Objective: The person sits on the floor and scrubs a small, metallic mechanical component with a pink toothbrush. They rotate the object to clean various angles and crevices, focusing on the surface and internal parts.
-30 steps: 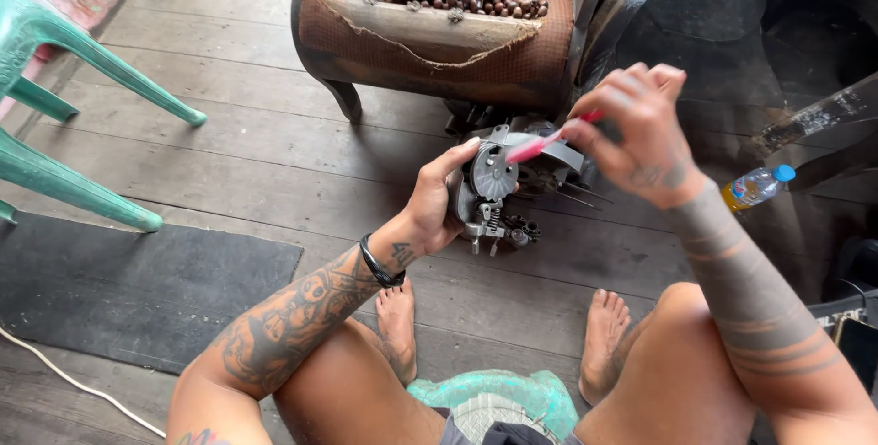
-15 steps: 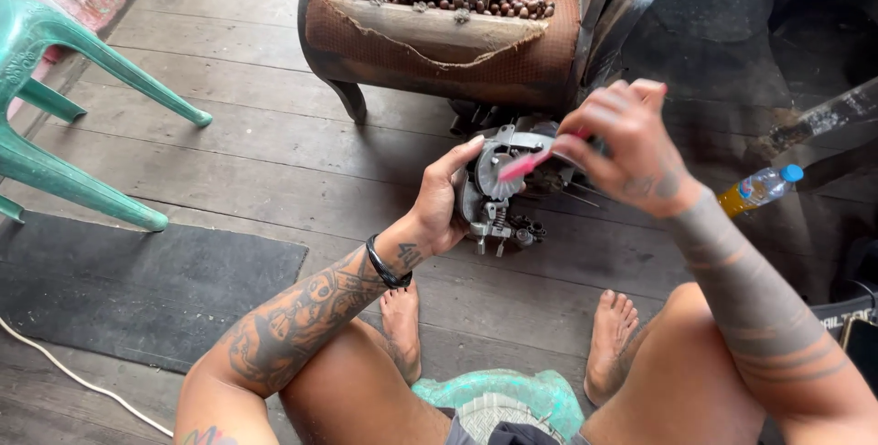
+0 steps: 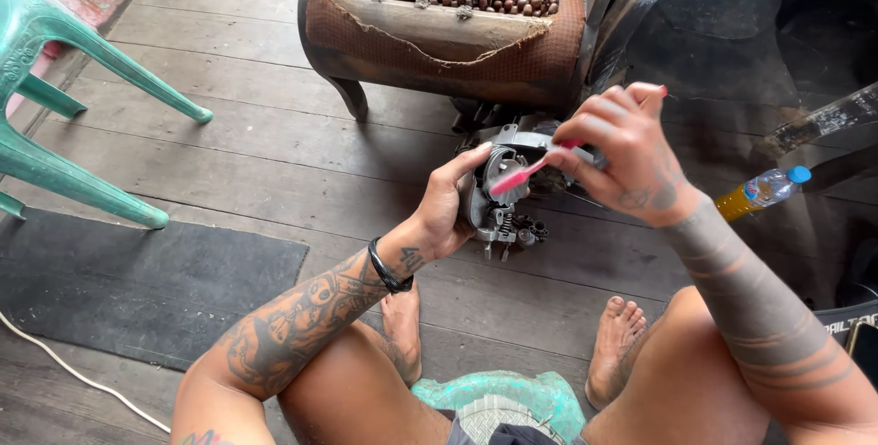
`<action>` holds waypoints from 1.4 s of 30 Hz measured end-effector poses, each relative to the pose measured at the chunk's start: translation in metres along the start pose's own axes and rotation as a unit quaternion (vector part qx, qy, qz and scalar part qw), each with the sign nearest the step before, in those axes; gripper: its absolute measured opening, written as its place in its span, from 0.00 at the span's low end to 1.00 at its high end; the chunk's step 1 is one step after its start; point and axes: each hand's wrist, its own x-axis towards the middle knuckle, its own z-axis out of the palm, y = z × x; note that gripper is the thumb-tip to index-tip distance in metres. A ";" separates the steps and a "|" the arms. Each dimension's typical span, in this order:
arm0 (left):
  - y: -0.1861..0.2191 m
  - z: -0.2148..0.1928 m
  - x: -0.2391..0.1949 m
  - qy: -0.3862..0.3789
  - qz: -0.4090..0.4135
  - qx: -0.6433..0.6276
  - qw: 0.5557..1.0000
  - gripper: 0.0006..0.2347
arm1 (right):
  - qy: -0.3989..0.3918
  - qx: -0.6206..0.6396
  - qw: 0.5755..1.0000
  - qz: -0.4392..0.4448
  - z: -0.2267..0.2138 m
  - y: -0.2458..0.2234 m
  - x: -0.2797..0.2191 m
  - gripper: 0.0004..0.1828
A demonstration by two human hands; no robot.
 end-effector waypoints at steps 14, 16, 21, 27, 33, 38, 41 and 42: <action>0.002 0.007 -0.003 0.009 -0.001 -0.016 1.000 0.21 | -0.011 0.009 1.000 0.012 -0.007 0.018 -0.001 0.15; 0.004 0.006 -0.004 0.013 0.002 -0.015 1.000 0.21 | 0.002 0.004 1.000 0.022 -0.009 0.020 -0.001 0.14; 0.003 0.004 -0.001 0.005 -0.008 -0.036 0.999 0.21 | -0.017 0.028 0.999 -0.015 -0.005 0.001 0.002 0.13; 0.003 0.004 -0.003 -0.001 -0.007 -0.023 1.000 0.23 | -0.001 0.002 1.000 -0.009 -0.010 0.013 0.000 0.15; 0.002 0.002 -0.002 0.001 -0.012 -0.026 1.000 0.22 | 0.002 0.010 1.000 -0.001 -0.012 0.024 -0.003 0.13; -0.001 -0.014 0.013 0.002 -0.006 -0.024 1.000 0.23 | 0.001 0.002 1.000 -0.022 -0.008 0.003 0.002 0.14; 0.000 -0.009 0.009 0.004 -0.008 -0.022 1.000 0.23 | -0.002 0.004 1.000 -0.016 -0.011 0.014 -0.001 0.13; 0.001 -0.003 0.003 0.008 -0.009 -0.023 1.000 0.22 | 0.001 -0.002 1.000 -0.005 -0.014 0.023 -0.001 0.14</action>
